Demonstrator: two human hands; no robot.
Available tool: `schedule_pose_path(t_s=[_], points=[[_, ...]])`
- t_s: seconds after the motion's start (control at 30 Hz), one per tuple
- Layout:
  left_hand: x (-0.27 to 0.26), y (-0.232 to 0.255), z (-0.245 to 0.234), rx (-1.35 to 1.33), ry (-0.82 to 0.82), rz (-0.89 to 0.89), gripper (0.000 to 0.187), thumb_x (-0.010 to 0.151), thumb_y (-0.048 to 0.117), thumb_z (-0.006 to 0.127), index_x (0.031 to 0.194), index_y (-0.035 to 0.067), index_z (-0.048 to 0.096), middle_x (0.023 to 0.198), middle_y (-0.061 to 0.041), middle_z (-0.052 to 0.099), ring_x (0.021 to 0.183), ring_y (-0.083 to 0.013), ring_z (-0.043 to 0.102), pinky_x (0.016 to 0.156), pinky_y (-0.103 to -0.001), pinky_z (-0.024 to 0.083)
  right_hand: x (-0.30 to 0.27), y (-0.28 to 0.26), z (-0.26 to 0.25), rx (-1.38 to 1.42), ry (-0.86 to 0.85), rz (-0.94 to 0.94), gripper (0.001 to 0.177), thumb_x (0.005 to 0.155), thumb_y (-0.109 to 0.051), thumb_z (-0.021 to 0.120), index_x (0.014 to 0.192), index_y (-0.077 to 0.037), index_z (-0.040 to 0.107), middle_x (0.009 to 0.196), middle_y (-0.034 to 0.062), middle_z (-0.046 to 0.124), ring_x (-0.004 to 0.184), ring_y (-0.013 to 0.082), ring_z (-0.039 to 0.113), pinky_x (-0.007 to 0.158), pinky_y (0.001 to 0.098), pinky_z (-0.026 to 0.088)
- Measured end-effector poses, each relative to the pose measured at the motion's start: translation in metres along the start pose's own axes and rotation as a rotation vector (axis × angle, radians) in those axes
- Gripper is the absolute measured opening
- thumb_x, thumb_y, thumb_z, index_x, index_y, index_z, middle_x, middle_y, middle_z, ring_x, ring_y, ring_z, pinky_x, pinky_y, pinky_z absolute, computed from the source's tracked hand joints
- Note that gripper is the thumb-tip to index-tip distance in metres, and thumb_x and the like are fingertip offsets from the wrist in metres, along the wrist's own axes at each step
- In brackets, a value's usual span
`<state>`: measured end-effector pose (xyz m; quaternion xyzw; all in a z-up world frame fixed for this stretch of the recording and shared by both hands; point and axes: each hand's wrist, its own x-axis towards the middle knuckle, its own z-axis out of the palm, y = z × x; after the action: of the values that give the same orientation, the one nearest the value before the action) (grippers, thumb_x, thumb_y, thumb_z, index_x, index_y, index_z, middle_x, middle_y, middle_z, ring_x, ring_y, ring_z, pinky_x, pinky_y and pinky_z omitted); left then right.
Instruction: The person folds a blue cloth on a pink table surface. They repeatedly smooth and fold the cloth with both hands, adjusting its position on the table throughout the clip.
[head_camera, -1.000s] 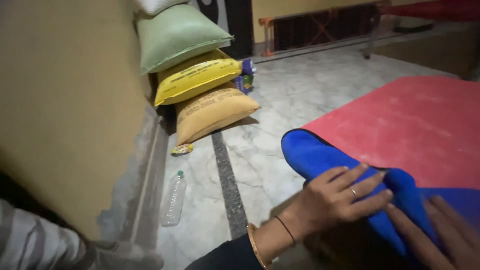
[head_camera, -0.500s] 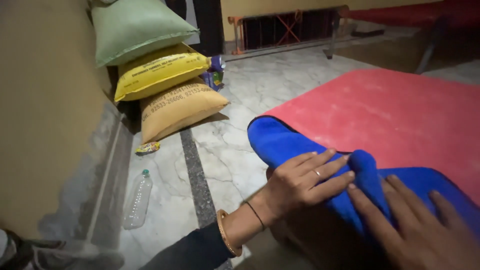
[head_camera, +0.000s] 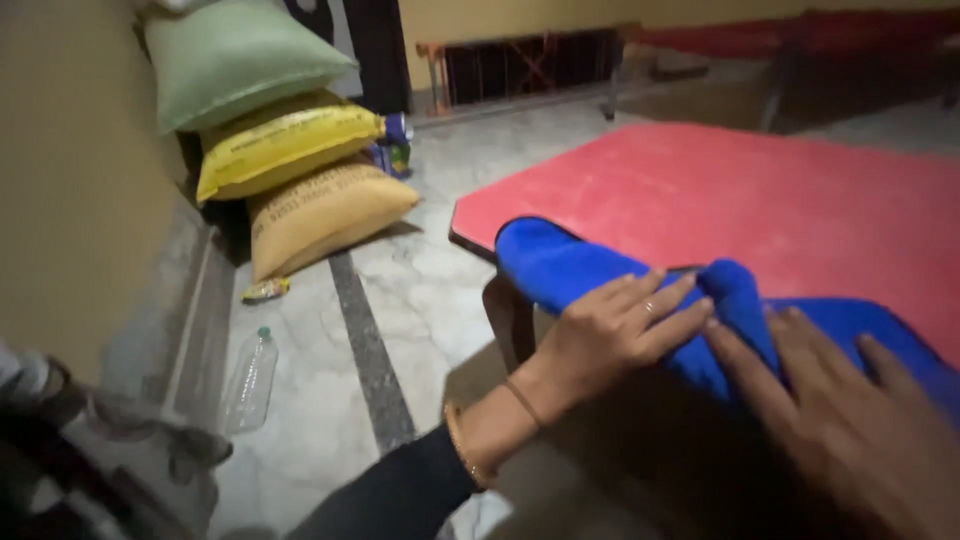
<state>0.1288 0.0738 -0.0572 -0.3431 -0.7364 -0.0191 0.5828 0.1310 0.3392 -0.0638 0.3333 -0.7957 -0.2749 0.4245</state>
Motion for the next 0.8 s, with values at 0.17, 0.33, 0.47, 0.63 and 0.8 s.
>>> schedule_pose_path(t_s=[0.17, 0.33, 0.47, 0.63, 0.8], points=[[0.035, 0.044, 0.003, -0.042, -0.100, 0.084, 0.039, 0.098, 0.014, 0.061, 0.137, 0.014, 0.064, 0.138, -0.011, 0.067, 0.125, -0.0281, 0.069, 0.102, -0.036, 0.058, -0.044, 0.023, -0.043, 0.093, -0.215, 0.182, 0.089, 0.077, -0.037, 0.054, 0.163, -0.032, 0.031, 0.149, 0.0076, 0.057, 0.140, 0.0208, 0.054, 0.105, 0.0501, 0.049], [0.054, 0.083, 0.020, -0.147, -0.130, 0.129, 0.042, 0.101, 0.015, 0.060, 0.142, 0.014, 0.059, 0.143, -0.010, 0.063, 0.129, -0.0288, 0.065, 0.100, -0.034, 0.056, -0.073, 0.026, -0.089, 0.043, -0.244, 0.381, 0.097, 0.064, -0.041, 0.064, 0.157, -0.037, 0.038, 0.148, 0.0028, 0.059, 0.138, 0.0161, 0.055, 0.109, 0.0482, 0.048], [0.066, 0.090, 0.018, -0.210, -0.303, 0.143, 0.050, 0.098, 0.014, 0.060, 0.148, 0.012, 0.054, 0.150, -0.011, 0.058, 0.139, -0.0271, 0.058, 0.112, -0.038, 0.051, -0.079, 0.031, -0.108, 0.073, -0.210, 0.447, 0.086, 0.068, -0.038, 0.070, 0.152, -0.032, 0.048, 0.142, 0.0044, 0.064, 0.136, 0.0166, 0.058, 0.110, 0.0448, 0.047], [0.093, 0.108, 0.006, -0.367, -0.472, 0.158, 0.091, 0.070, 0.041, 0.073, 0.151, 0.011, 0.042, 0.155, -0.019, 0.047, 0.142, -0.0373, 0.046, 0.115, -0.048, 0.041, -0.104, 0.042, -0.116, 0.087, -0.138, 0.441, 0.083, 0.068, -0.035, 0.071, 0.149, -0.030, 0.053, 0.139, 0.0055, 0.066, 0.132, 0.0173, 0.061, 0.110, 0.0432, 0.047], [0.113, 0.170, 0.030, -0.469, -0.309, 0.161, 0.086, 0.083, 0.055, 0.069, 0.151, 0.010, 0.042, 0.153, -0.023, 0.047, 0.141, -0.0425, 0.048, 0.116, -0.052, 0.043, -0.166, 0.058, -0.109, 0.210, -0.095, 0.554, 0.086, 0.055, -0.029, 0.078, 0.140, -0.024, 0.063, 0.130, 0.0139, 0.068, 0.123, 0.0284, 0.064, 0.110, 0.0480, 0.047]])
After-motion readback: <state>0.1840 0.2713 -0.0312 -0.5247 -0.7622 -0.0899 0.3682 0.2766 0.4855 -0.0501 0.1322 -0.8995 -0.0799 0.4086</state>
